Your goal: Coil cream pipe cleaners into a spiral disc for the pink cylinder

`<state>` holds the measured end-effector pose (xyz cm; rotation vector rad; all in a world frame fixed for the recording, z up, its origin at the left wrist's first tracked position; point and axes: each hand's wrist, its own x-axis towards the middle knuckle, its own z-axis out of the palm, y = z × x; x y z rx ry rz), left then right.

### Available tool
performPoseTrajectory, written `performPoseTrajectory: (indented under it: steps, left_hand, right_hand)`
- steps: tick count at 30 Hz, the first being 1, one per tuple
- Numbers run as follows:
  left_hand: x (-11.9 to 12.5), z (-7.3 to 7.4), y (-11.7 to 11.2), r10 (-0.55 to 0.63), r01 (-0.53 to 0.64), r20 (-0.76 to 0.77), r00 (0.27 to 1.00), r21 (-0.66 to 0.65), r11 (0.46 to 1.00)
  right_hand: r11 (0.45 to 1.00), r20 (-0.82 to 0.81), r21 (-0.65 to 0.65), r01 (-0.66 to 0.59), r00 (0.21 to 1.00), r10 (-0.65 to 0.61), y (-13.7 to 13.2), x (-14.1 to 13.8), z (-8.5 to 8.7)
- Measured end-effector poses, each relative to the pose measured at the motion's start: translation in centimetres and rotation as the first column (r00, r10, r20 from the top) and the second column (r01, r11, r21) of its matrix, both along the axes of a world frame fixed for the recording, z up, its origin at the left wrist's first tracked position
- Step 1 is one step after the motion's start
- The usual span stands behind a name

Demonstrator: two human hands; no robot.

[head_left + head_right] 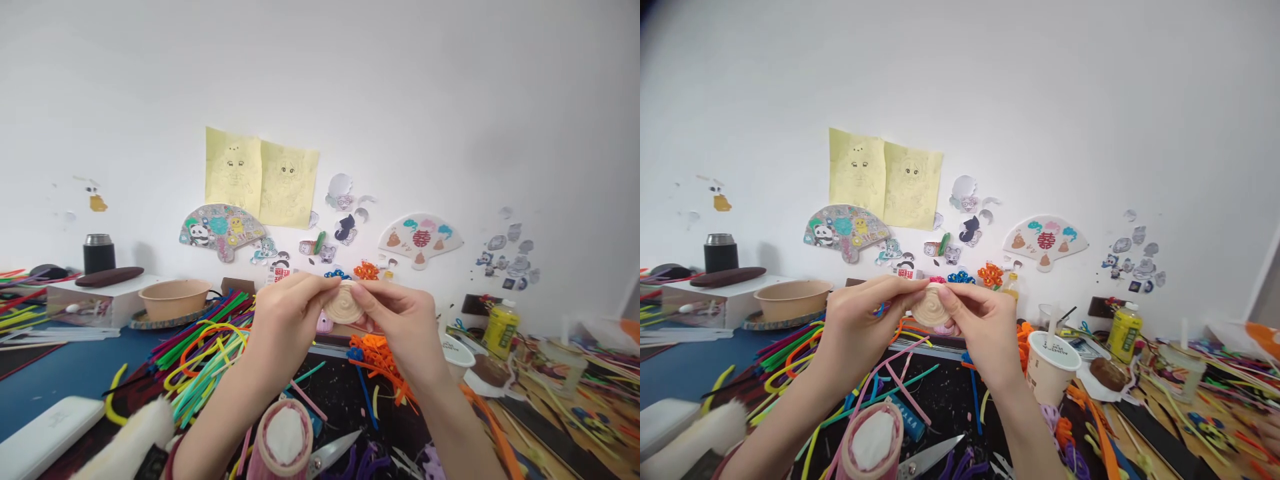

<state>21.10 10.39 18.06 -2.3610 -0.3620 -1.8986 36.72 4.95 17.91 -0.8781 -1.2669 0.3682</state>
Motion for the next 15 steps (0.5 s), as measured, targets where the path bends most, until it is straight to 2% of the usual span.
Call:
performPoseTrajectory:
  steps: [7,11,13,14,15]
  left_hand:
    - [-0.8,-0.1,-0.9,0.045,-0.049,-0.064,0.997,-0.057,0.997]
    - [-3.0,-0.3,-2.2,0.135,-0.159,-0.169,0.976,-0.139,0.977]
    - [-5.3,-1.4,-3.2,0.255,-0.299,-0.220,0.942,-0.197,0.934]
    - [-6.8,-2.3,-3.9,0.356,-0.414,-0.257,0.898,-0.227,0.881]
    - [-8.6,-3.6,-4.6,0.476,-0.548,-0.295,0.829,-0.256,0.796]
  right_hand:
    - [0.997,-0.051,-0.042,-0.069,0.996,0.067,0.1,-0.6,-0.4]
    - [0.995,-0.019,-0.047,-0.085,0.996,0.084,-0.1,-1.2,-0.6]
    - [0.991,-0.042,-0.057,-0.123,0.992,0.121,-0.2,-1.4,-0.7]
    - [0.988,-0.054,-0.057,-0.142,0.989,0.139,-0.1,-1.5,-0.8]
    - [0.986,-0.063,-0.054,-0.158,0.986,0.155,-0.1,-1.7,-0.8]
